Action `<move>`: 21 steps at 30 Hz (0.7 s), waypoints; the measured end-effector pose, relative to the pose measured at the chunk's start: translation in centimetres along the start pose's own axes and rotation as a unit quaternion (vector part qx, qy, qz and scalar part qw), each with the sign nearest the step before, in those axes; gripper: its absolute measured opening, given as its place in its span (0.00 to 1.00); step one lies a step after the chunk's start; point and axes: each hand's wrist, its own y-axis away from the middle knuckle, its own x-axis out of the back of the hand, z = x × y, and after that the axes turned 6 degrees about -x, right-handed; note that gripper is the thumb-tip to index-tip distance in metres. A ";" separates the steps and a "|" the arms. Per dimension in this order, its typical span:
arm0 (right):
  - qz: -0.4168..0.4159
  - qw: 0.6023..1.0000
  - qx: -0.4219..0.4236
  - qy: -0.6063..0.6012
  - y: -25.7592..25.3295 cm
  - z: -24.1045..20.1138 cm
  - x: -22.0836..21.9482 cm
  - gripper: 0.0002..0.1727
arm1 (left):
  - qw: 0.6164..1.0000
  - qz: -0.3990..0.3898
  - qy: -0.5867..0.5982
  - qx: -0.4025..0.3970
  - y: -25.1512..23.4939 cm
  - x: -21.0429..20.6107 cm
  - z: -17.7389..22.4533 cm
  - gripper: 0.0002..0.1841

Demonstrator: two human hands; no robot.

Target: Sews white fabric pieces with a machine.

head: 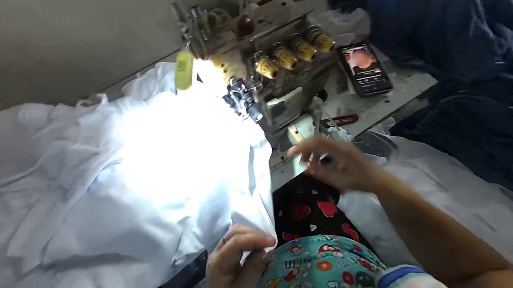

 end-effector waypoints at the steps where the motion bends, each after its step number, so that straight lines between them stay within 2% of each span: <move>1: 0.067 0.995 -0.038 0.065 0.0 1.6 2.7 0.15 | 1.000 -0.021 -0.007 -0.003 0.2 0.2 0.3 0.07; 3: 0.187 0.953 -0.124 0.201 0.0 5.1 8.0 0.17 | 0.999 -0.041 -0.009 -0.010 0.6 0.8 0.8 0.06; 5: 0.243 0.888 -0.248 0.302 -0.3 7.7 11.8 0.20 | 0.998 -0.052 -0.004 -0.022 0.9 1.1 1.1 0.05; 6: 0.215 0.846 -0.364 0.326 -1.2 7.3 13.1 0.22 | 0.998 -0.056 0.000 -0.027 1.0 1.2 1.3 0.05; 7: 0.145 0.799 -0.491 0.315 -2.6 6.4 14.4 0.25 | 0.998 -0.060 0.002 -0.031 0.9 1.2 1.5 0.05; 8: 0.212 0.814 -0.420 0.341 -1.4 9.2 14.5 0.23 | 0.997 -0.064 0.005 -0.033 0.9 1.2 1.6 0.05; 9: 0.241 0.831 -0.361 0.349 -0.5 11.3 14.9 0.22 | 0.997 -0.064 0.010 -0.034 0.8 1.2 1.8 0.04; 10: 0.236 0.841 -0.337 0.351 -0.2 12.3 15.2 0.21 | 0.997 -0.064 0.013 -0.035 0.8 1.1 1.9 0.04; 17: 0.182 0.828 -0.365 0.385 -1.0 13.1 15.0 0.20 | 0.998 -0.049 0.014 -0.044 0.5 0.3 2.8 0.09; 19: 0.184 0.826 -0.366 0.388 -1.0 13.0 15.0 0.20 | 0.998 -0.037 0.027 -0.051 0.3 0.1 3.3 0.10; 21: 0.200 0.840 -0.343 0.369 -1.0 12.1 14.6 0.20 | 0.997 -0.028 0.014 -0.066 0.1 0.1 3.7 0.10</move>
